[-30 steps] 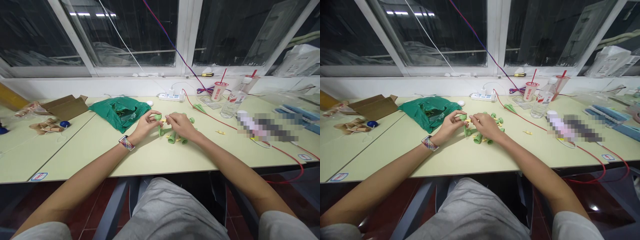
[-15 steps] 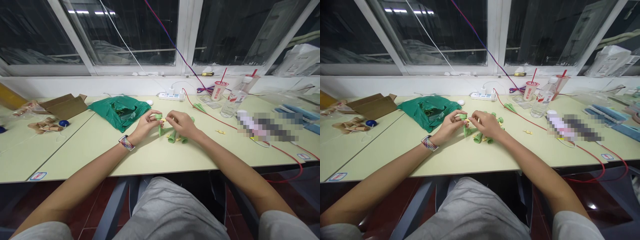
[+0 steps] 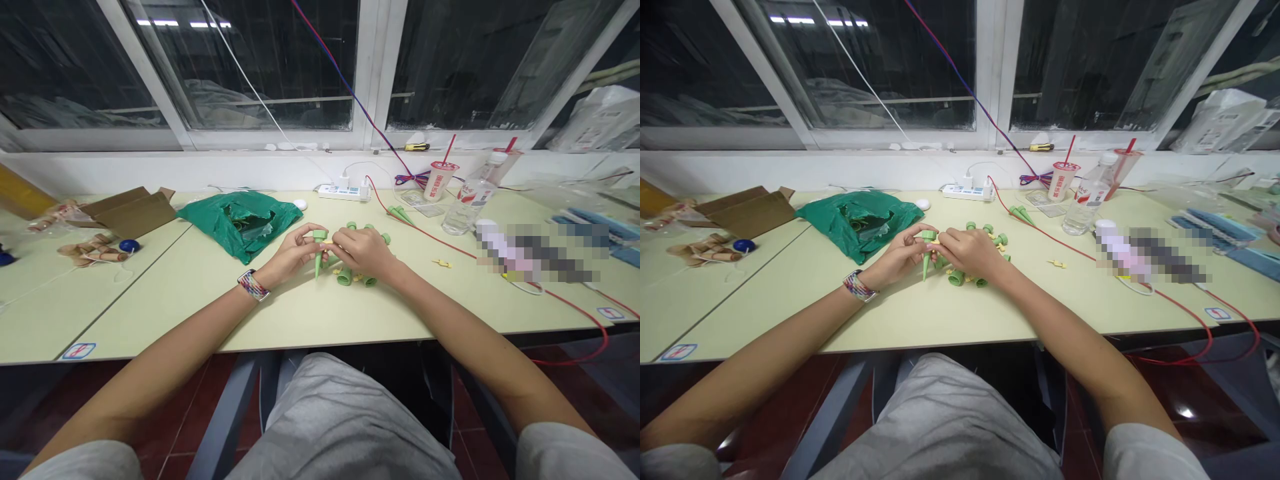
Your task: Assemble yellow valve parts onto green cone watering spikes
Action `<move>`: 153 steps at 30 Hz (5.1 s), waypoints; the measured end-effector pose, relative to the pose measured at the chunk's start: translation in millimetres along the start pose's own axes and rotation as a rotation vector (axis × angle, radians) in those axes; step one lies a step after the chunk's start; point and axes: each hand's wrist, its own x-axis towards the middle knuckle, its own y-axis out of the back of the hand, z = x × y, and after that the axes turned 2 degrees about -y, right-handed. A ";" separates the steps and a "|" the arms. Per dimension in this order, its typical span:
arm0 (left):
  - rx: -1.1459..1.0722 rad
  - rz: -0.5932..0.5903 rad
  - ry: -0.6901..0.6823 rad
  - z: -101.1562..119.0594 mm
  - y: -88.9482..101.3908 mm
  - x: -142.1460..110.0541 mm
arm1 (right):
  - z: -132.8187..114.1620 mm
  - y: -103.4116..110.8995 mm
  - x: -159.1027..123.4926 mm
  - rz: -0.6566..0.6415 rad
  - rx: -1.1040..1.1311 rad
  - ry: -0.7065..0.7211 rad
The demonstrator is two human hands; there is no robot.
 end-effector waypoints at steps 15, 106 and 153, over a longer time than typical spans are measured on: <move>-0.058 -0.032 0.044 2.0 3.1 0.3 | -11.5 3.5 3.6 -0.015 -0.042 -0.004; 1.225 0.134 -0.180 -21.6 37.5 13.2 | 36.7 -2.1 10.2 0.385 0.913 -0.735; 1.164 -0.037 -0.266 -25.1 37.6 14.1 | 31.6 -6.4 8.6 0.340 0.912 -0.691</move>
